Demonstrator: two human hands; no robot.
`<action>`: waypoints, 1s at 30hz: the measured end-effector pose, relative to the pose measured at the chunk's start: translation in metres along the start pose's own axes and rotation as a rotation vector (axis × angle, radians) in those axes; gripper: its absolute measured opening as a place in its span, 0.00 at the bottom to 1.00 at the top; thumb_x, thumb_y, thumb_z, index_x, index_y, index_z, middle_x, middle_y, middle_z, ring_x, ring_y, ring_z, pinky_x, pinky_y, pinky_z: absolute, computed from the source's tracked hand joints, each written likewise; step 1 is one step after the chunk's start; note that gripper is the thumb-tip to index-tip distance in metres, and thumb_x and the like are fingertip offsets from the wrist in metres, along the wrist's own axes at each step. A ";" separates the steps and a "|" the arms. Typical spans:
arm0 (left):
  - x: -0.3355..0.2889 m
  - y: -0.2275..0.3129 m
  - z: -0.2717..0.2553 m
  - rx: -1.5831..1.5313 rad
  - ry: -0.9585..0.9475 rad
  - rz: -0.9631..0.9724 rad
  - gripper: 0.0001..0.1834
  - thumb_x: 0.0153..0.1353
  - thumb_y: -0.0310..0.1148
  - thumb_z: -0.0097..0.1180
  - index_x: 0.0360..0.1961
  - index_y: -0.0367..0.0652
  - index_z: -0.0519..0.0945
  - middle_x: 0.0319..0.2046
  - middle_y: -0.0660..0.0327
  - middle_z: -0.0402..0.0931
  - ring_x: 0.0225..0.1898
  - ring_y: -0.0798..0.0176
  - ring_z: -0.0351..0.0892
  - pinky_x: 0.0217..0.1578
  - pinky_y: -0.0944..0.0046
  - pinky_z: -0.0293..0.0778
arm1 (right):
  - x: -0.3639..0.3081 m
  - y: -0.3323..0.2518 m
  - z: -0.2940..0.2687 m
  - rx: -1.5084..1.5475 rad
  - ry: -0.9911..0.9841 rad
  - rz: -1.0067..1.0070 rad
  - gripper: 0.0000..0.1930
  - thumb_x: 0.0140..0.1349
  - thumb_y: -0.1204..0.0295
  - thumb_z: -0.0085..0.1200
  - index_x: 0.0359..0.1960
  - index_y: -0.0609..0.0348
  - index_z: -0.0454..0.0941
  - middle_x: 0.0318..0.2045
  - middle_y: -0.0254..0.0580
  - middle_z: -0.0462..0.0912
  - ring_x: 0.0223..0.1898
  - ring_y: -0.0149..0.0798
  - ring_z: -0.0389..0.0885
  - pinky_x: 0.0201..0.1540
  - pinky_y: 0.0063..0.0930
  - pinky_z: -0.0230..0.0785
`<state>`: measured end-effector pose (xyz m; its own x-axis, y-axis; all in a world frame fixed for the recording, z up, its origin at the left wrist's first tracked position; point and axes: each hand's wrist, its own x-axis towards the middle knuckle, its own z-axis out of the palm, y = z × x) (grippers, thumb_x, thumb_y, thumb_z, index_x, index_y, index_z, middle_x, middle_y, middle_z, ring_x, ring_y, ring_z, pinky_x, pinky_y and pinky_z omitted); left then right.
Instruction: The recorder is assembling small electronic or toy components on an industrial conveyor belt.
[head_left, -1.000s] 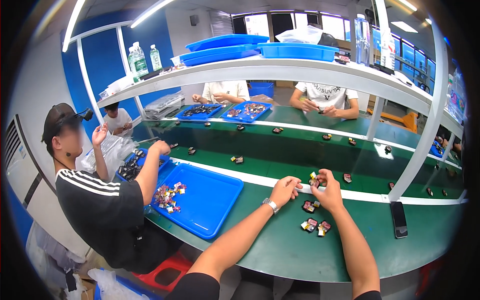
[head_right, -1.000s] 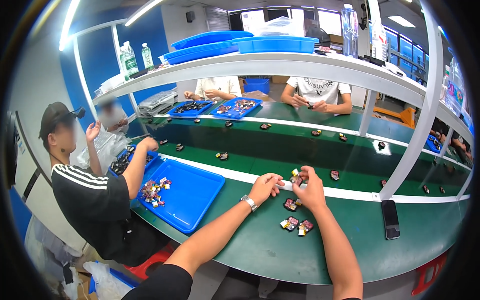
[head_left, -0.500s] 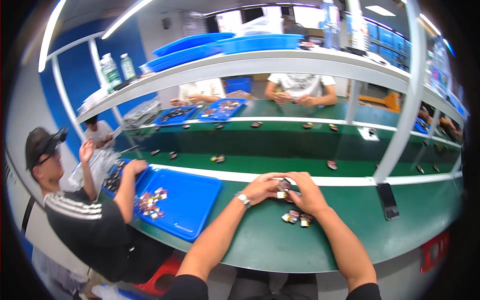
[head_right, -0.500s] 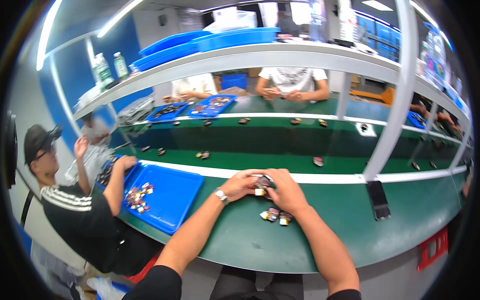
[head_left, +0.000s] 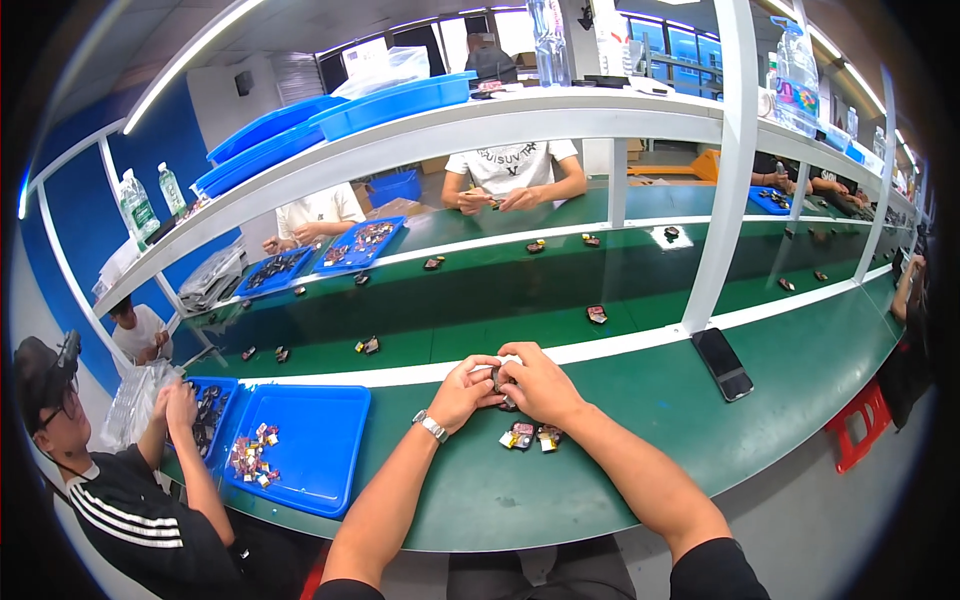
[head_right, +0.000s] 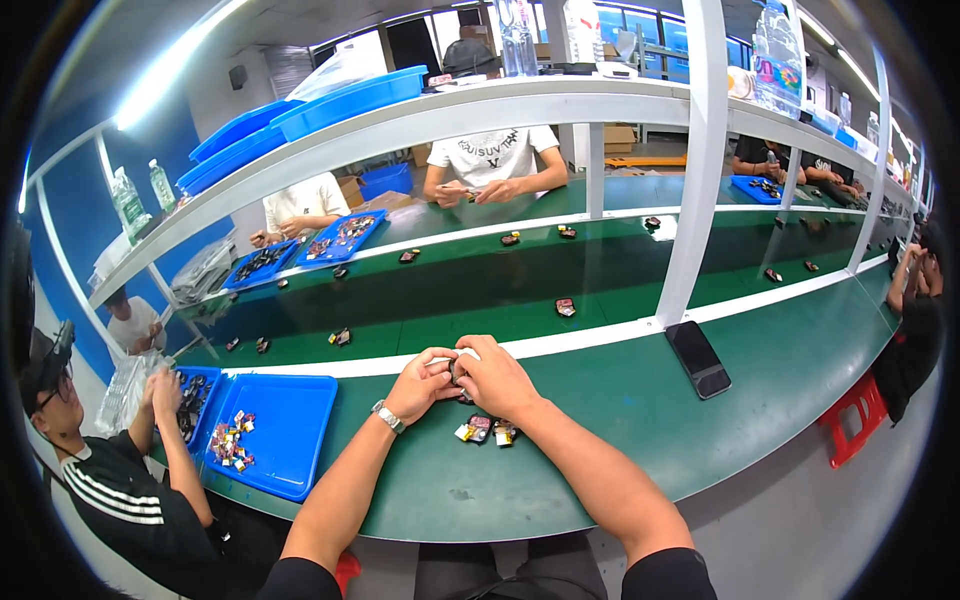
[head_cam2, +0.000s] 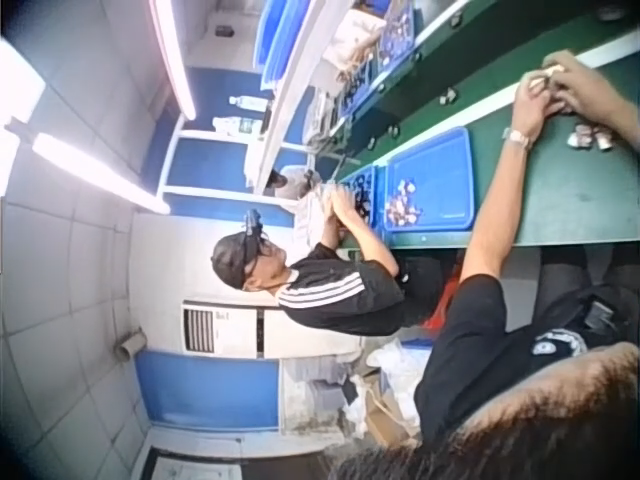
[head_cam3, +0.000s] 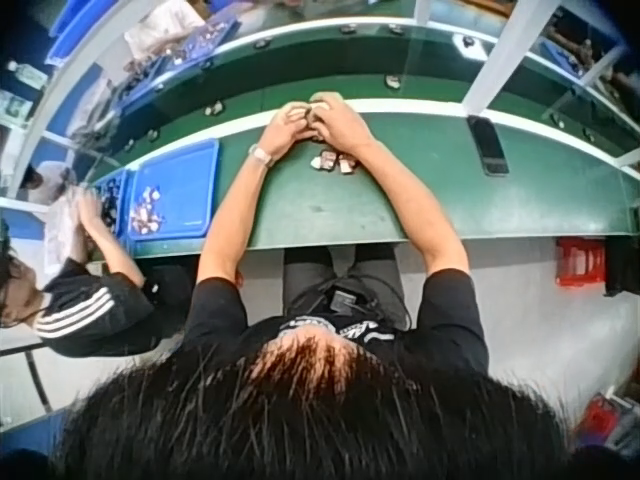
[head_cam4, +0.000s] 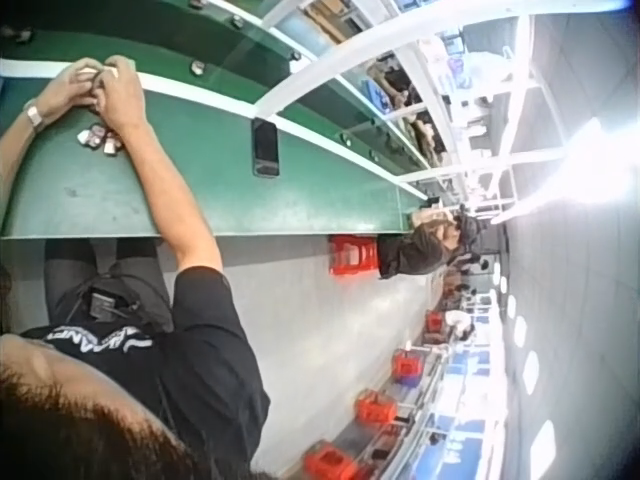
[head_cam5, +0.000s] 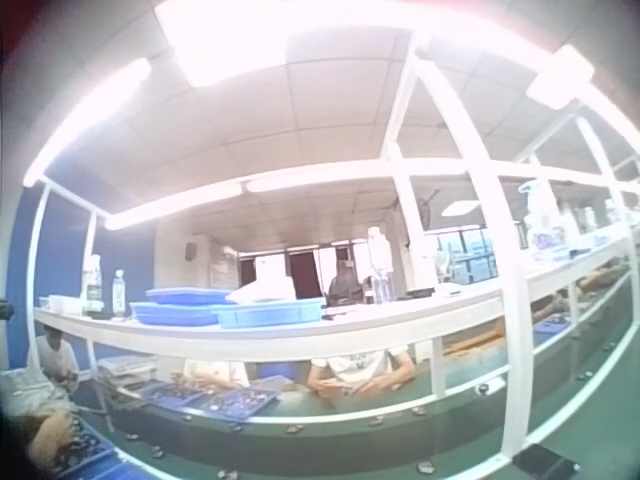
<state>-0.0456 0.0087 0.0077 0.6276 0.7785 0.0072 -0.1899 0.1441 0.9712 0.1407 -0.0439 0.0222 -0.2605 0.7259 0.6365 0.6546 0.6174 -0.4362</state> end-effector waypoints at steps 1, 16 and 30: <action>0.001 -0.003 -0.001 0.016 0.001 0.000 0.18 0.67 0.21 0.46 0.57 0.41 0.67 0.51 0.57 0.76 0.52 0.63 0.78 0.52 0.61 0.78 | 0.000 0.003 0.001 -0.001 0.005 0.003 0.06 0.53 0.75 0.61 0.32 0.57 0.77 0.49 0.41 0.75 0.54 0.46 0.72 0.52 0.39 0.71; -0.001 0.001 -0.008 -0.011 -0.110 0.008 0.23 0.63 0.22 0.55 0.59 0.42 0.67 0.54 0.58 0.73 0.52 0.64 0.76 0.55 0.59 0.76 | -0.003 0.009 0.004 0.112 -0.049 0.076 0.05 0.57 0.72 0.60 0.33 0.58 0.81 0.53 0.41 0.75 0.58 0.47 0.69 0.58 0.38 0.67; 0.004 -0.007 -0.001 -0.049 -0.026 0.020 0.18 0.66 0.23 0.51 0.57 0.43 0.69 0.51 0.59 0.76 0.52 0.65 0.77 0.51 0.62 0.78 | -0.007 0.002 0.006 0.144 0.013 0.136 0.05 0.56 0.73 0.61 0.34 0.57 0.82 0.52 0.41 0.77 0.56 0.47 0.71 0.58 0.38 0.66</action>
<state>-0.0424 0.0116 0.0004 0.6424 0.7656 0.0331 -0.2389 0.1590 0.9579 0.1400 -0.0460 0.0129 -0.1667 0.8021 0.5735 0.5743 0.5517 -0.6048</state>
